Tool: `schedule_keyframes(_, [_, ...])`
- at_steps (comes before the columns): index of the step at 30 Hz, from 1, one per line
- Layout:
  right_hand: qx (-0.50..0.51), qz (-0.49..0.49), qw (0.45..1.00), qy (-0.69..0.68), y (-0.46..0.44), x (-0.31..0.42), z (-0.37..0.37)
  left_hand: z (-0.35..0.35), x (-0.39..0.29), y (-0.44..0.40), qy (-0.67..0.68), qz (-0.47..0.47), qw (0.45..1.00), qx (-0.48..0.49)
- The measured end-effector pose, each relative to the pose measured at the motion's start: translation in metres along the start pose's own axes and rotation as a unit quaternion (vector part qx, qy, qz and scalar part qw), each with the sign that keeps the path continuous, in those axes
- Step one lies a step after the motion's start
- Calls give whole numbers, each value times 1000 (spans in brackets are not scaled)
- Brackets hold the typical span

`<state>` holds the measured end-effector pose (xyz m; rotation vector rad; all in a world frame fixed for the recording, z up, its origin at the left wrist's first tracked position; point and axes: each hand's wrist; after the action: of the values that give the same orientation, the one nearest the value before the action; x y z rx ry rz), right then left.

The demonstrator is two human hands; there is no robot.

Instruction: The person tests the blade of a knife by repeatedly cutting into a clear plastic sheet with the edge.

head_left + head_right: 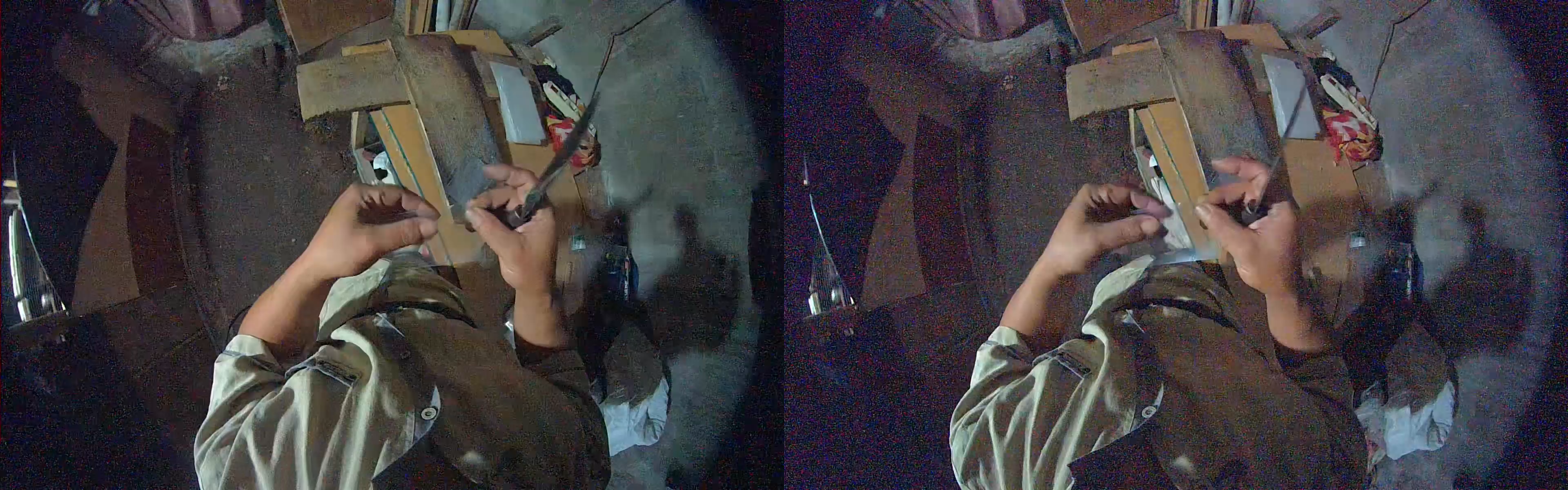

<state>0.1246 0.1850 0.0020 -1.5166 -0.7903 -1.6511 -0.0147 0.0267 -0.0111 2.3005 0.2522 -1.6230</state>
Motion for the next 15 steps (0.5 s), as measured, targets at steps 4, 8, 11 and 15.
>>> schedule_keyframes(4, [8, 0, 1000, -5, 1, -4, 0, -5, 16, -4, -12, -22, 999, -21])
schedule_keyframes(8, [23, -13, 998, -63, 7, -5, -1, -13, 28, -8, 53, -39, 995, -80])
schedule_keyframes(11, [6, -30, 999, -30, 10, -15, 1, -16, 31, -8, 48, -35, 994, -89])
schedule_keyframes(15, [1, -56, 998, -28, 14, -20, 6, -24, 39, -11, 35, -48, 993, -104])
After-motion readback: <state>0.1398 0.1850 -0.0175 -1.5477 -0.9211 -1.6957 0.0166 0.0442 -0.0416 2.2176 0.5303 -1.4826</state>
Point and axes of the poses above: each hand's wrist, its own y-axis away from the middle knuckle, its own z-axis out of the back of the hand, x = y × z, and after that the axes turned 3 degrees about x, right-handed
